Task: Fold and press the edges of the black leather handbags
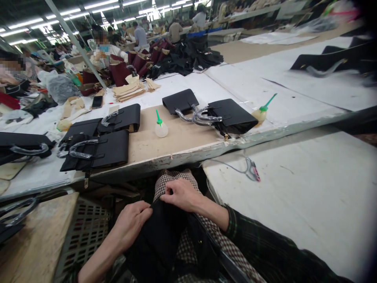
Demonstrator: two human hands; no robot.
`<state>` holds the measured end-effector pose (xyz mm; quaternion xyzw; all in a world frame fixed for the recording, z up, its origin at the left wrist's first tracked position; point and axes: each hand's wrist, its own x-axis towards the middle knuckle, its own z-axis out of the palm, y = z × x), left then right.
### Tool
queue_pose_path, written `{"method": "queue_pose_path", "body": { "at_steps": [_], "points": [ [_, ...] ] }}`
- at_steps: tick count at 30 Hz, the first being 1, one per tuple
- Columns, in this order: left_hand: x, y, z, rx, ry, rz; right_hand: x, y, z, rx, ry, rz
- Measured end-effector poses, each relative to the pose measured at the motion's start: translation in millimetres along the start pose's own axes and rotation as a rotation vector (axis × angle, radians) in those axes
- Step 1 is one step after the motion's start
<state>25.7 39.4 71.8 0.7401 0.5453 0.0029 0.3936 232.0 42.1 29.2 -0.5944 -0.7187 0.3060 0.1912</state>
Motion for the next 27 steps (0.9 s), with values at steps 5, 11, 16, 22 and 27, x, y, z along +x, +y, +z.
{"method": "queue_pose_path", "body": {
  "at_steps": [5,11,16,22,27],
  "points": [
    [-38.8,-17.8,-0.1,-0.094,0.016,-0.103,0.5,1.4,-0.5,0.003,-0.013,-0.006],
    [-58.0,-22.8,-13.9,-0.248,-0.094,-0.144,1.6,2.3,-0.1,-0.001,-0.012,-0.013],
    [-43.2,-19.4,-24.9,-0.412,-0.17,-0.165,0.2,2.4,-4.2,-0.001,-0.012,0.019],
    [22.4,-4.4,0.7,-0.213,-0.059,0.061,0.8,2.3,-5.0,0.023,-0.007,0.016],
    [44.5,-1.4,6.2,-0.154,-0.064,0.125,-5.4,22.5,-14.1,0.244,-0.075,-0.151]
  ]
}}
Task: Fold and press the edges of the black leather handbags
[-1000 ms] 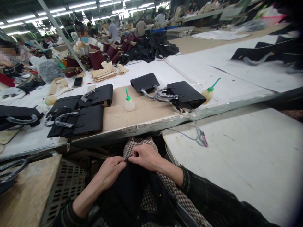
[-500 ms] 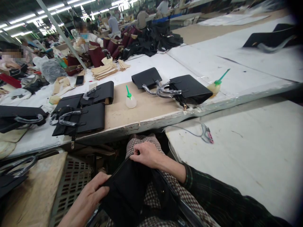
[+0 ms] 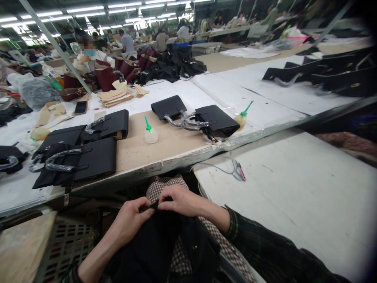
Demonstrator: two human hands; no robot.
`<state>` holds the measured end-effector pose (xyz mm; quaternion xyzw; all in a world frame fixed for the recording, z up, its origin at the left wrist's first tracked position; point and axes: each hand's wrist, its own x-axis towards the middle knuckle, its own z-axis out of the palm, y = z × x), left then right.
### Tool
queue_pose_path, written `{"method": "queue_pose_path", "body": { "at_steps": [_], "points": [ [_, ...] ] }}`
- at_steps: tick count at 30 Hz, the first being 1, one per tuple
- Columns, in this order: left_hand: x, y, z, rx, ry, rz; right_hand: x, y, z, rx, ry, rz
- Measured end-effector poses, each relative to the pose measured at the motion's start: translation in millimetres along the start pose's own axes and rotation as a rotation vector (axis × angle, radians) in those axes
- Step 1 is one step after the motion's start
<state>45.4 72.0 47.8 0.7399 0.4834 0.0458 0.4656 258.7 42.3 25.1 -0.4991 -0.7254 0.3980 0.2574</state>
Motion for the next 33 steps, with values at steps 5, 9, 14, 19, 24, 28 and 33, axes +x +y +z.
{"method": "queue_pose_path", "body": {
  "at_steps": [5,9,14,19,24,28,33],
  "points": [
    [-3.2,-4.3,0.4,-0.12,-0.039,-0.07,-10.5,10.6,-7.2,0.011,0.098,0.06],
    [-0.5,-3.5,3.2,-0.227,-0.092,-0.072,-9.3,9.2,-6.1,-0.03,0.118,0.121],
    [2.2,-1.9,4.0,-0.31,-0.13,-0.056,-8.4,6.4,-5.5,-0.038,0.15,0.176],
    [5.1,0.9,1.9,-0.279,-0.12,-0.02,-9.6,8.8,-7.0,-0.015,0.148,0.202],
    [12.6,8.1,-1.3,-0.182,-0.15,0.133,-11.6,8.1,-9.7,0.028,0.223,0.245],
    [26.0,17.2,5.5,-0.168,-0.222,0.131,-13.4,9.6,-8.4,0.12,0.213,0.203],
    [38.5,20.7,17.6,-0.101,-0.204,0.104,-19.4,18.0,-19.3,0.226,0.122,0.191]
  ]
}}
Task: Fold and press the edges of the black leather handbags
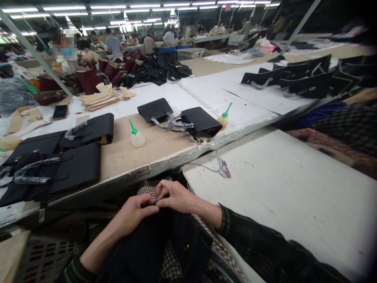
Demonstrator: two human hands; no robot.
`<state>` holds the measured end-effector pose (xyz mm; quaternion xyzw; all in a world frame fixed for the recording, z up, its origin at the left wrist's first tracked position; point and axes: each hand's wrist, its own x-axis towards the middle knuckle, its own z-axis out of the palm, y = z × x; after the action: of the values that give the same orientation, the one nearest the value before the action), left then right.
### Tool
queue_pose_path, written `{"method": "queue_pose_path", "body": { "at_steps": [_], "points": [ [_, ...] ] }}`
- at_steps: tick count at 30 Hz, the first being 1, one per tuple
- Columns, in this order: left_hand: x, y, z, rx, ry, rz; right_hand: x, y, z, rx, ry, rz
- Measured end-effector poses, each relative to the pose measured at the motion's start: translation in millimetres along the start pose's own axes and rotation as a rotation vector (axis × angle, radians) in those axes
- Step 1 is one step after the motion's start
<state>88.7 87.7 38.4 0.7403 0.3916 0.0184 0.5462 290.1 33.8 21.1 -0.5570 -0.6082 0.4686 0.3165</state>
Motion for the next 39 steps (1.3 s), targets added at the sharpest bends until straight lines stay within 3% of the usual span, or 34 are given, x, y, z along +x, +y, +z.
{"method": "queue_pose_path", "body": {
  "at_steps": [2,5,9,12,14,17,20,23,29,34,39],
  "points": [
    [-2.0,-1.0,1.5,0.076,0.029,0.011,-14.8,-4.5,-13.0,0.015,-0.02,0.017],
    [-9.5,-2.6,3.7,0.193,0.104,0.017,-62.3,-20.6,-24.6,-0.012,0.05,0.041],
    [-14.1,-0.4,10.4,0.236,0.119,0.024,-135.6,-31.4,-0.8,-0.056,0.152,0.063],
    [-16.3,8.8,10.4,0.235,0.082,0.032,-160.2,-18.7,18.9,0.027,0.257,0.15],
    [-22.7,19.6,3.4,0.231,0.05,0.039,-162.8,-8.9,13.4,0.141,0.24,0.167],
    [-39.9,40.0,-15.3,0.201,-0.074,0.026,-160.9,-3.9,-19.3,0.22,0.133,0.124],
    [-54.5,55.6,-30.5,0.172,-0.305,-0.012,-154.5,-1.8,-47.7,0.254,-0.099,0.077],
    [-56.1,57.3,-33.2,0.097,-0.448,-0.058,-140.8,13.1,-48.9,0.386,-0.296,0.096],
    [-40.1,44.8,-28.3,-0.044,-0.483,-0.139,-123.2,45.3,-32.5,0.502,-0.265,0.166],
    [-28.0,47.3,-30.1,-0.071,-0.524,-0.123,-124.5,36.1,-40.6,0.463,-0.212,0.135],
    [-24.2,54.0,-22.1,0.08,-0.462,-0.03,-128.1,23.1,-38.3,0.416,-0.128,0.155]
  ]
}}
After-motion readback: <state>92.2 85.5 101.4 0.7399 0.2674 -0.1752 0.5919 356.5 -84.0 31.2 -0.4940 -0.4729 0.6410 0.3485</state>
